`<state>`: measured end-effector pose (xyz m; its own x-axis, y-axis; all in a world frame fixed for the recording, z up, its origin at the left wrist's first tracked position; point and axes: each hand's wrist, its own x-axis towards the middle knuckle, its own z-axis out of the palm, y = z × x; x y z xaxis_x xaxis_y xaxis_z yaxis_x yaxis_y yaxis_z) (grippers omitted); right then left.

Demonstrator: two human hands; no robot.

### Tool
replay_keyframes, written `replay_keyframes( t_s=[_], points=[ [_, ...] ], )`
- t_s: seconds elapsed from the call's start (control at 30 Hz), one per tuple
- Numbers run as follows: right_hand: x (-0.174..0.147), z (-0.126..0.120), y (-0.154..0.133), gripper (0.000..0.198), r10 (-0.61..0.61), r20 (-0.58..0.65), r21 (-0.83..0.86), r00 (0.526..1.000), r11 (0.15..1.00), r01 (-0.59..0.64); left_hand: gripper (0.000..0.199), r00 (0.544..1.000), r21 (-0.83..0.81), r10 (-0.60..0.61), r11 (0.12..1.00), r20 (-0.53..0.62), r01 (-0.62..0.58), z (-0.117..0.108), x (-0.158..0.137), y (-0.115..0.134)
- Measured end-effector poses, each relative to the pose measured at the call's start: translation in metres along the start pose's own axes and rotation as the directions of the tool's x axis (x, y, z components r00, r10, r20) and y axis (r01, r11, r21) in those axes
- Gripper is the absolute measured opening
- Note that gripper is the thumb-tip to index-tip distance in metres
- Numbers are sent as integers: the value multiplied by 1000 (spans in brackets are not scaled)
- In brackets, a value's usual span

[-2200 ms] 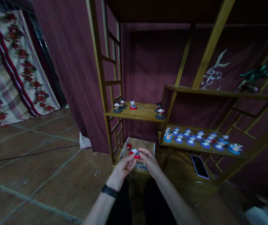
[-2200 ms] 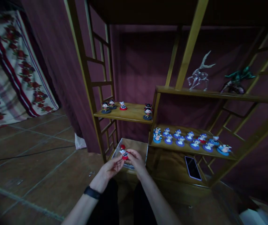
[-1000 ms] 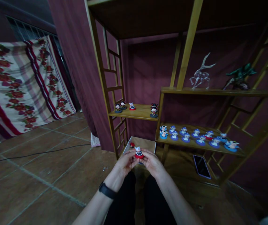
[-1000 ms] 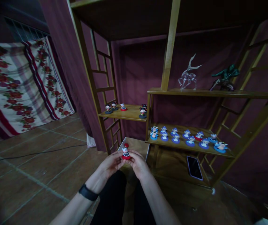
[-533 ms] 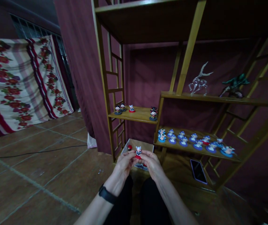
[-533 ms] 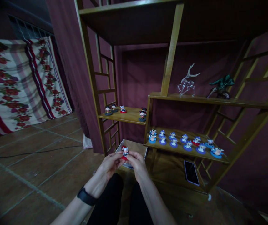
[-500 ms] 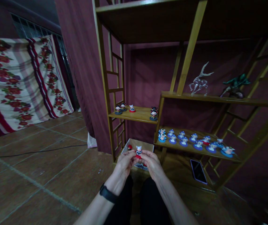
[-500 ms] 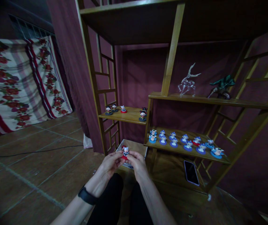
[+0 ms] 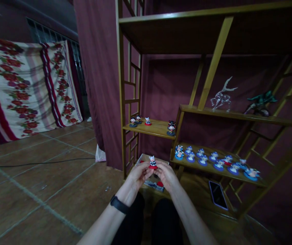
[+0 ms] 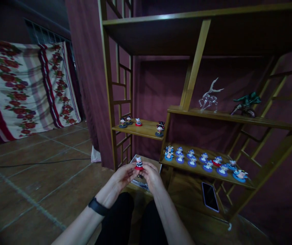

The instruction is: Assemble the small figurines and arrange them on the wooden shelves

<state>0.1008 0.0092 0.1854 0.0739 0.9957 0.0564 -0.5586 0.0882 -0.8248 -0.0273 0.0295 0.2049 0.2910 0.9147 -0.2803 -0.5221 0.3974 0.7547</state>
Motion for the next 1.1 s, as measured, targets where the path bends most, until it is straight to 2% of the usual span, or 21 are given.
replay_keyframes(
  t_s=[0.2,0.3,0.43,0.5,0.6,0.73,0.83,0.93,1.1],
  points=[
    [-4,4,4,16,4,-6,48,1000,999,-4,10,999,-10,-21,1000,-37,20,0,-1,-1],
    [-4,5,3,15,-45,-11,38,999,998,45,7,999,-30,-23,999,-22,22,3,2,-1],
    [1,5,-4,20,-42,15,-40,999,998,42,4,999,-58,-22,998,26,23,5,5,1],
    [4,6,-7,24,-41,38,-75,998,996,44,8,996,-47,22,999,83,-18,5,4,3],
    [6,9,-9,28,-50,44,-73,998,996,53,26,976,-14,132,991,171,-132,3,0,4],
    [3,15,-8,31,-54,77,-66,996,996,59,42,936,87,324,938,137,-337,1,-5,1],
    [2,19,-8,35,-88,109,-129,990,986,102,46,894,169,429,879,128,-446,-1,-6,-1],
    [3,21,-9,38,-111,98,-209,989,969,129,48,880,202,461,856,114,-475,-2,-6,0],
    [4,23,-8,34,-115,82,-236,990,963,131,45,892,193,447,871,74,-452,1,-6,2]
  ],
)
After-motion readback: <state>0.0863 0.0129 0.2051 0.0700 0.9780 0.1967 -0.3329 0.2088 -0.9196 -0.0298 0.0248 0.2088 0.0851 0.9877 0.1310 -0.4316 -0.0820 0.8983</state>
